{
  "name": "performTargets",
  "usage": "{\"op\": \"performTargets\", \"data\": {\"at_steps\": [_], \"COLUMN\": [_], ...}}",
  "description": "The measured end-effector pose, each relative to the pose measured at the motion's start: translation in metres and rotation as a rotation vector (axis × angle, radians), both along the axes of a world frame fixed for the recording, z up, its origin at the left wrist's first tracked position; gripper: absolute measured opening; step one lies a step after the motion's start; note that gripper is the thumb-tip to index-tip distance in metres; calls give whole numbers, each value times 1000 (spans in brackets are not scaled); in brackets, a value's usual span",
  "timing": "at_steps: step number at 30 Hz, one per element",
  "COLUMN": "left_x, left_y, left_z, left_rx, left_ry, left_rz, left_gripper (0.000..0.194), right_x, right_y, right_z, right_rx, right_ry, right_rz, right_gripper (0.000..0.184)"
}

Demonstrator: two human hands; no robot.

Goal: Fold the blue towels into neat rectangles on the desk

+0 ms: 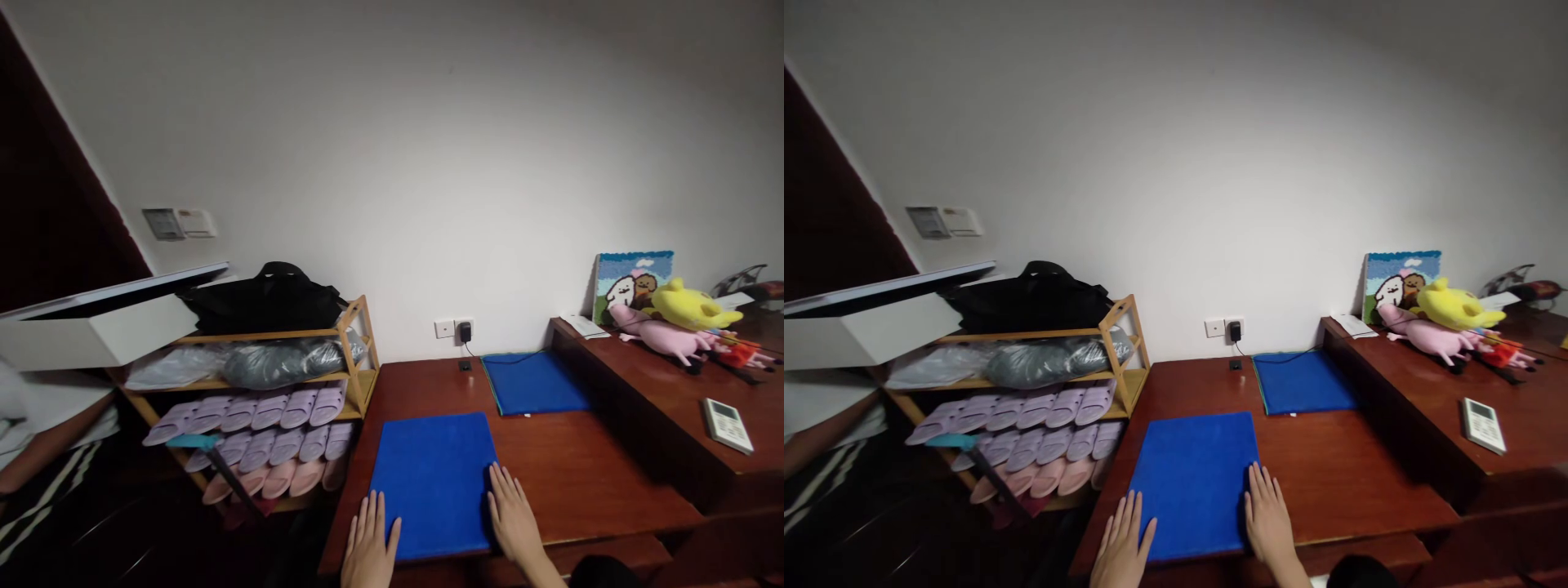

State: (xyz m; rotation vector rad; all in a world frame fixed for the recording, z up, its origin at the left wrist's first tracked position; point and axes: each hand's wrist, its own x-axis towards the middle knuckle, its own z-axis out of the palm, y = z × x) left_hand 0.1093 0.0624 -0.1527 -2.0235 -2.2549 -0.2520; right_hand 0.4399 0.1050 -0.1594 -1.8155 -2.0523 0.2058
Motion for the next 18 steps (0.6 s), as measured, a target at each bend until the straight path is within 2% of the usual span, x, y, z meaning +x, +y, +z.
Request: {"op": "performTargets", "data": {"at_steps": [3, 5, 8, 11, 12, 14, 16, 18], "left_x": [1, -6, -23, -25, -17, 16, 66, 121], "left_y": [-1, -2, 1, 14, 21, 39, 59, 79], "left_z": [0, -3, -12, -11, -6, 11, 30, 43], "left_rx": [-8, -25, -54, 38, 90, 166, 163, 83], "left_ry": [-22, -50, -84, -80, -82, -114, -175, -214], "left_rz": [-8, -26, -24, 17, 10, -69, -234, -400], "left_gripper": [74, 72, 67, 59, 56, 52, 52, 54], "right_x": [-5, -8, -11, -12, -12, -11, -11, -10], "right_y": [29, 44, 54, 56, 56, 56, 56, 55], "right_z": [33, 43, 38, 27, 25, 25, 28, 33], "right_rx": [-100, -157, -172, -153, -152, -155, -158, -169], "right_ry": [-34, -46, -39, -20, -16, -11, -12, -23], "right_rz": [-5, -14, -6, 7, 7, 3, 2, 10], "right_gripper": [65, 67, 70, 69, 69, 68, 69, 68]}}
